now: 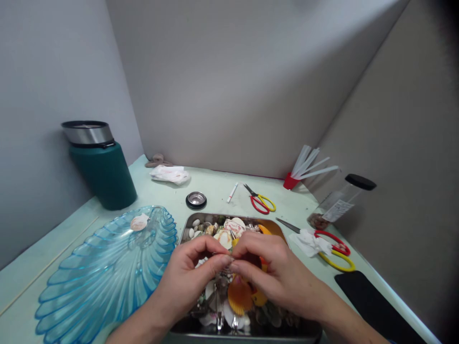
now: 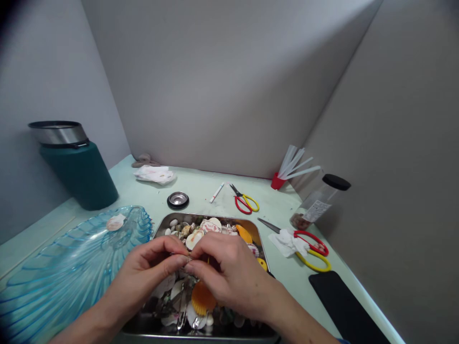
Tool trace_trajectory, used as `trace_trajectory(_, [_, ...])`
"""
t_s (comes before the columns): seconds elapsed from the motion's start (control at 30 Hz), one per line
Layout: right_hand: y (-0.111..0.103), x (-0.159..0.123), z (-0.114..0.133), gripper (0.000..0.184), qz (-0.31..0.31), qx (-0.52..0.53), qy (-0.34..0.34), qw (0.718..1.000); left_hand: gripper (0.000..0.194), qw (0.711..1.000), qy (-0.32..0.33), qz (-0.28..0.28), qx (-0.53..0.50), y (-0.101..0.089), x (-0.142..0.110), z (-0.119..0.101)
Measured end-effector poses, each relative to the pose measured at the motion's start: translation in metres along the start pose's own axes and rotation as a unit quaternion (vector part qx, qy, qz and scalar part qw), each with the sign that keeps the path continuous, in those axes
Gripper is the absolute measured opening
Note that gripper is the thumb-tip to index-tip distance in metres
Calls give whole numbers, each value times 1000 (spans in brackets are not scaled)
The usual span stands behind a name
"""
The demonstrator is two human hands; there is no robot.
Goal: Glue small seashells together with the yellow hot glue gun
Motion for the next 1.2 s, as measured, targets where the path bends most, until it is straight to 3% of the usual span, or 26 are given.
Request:
trace_trajectory(0.3, [1, 0, 0, 15, -21, -12, -7, 1000, 13, 999, -36, -7, -36, 1, 1, 0])
trace_trajectory(0.77, [2, 2, -1, 15, -26, -20, 10, 999, 11, 999, -30, -20, -33, 1, 1, 1])
trace_trajectory(1.2, [3, 0, 1, 15, -8, -10, 8, 1000, 15, 1000, 20, 5, 9, -2, -3, 2])
Point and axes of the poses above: each hand's wrist, its own x-axis towards the middle knuckle, its own y-axis out of the palm, z = x × y, the point moved 1 cm from there along x, towards the middle knuckle, and after that the axes turned 2 degrees about -z, right-handed, at the moved point
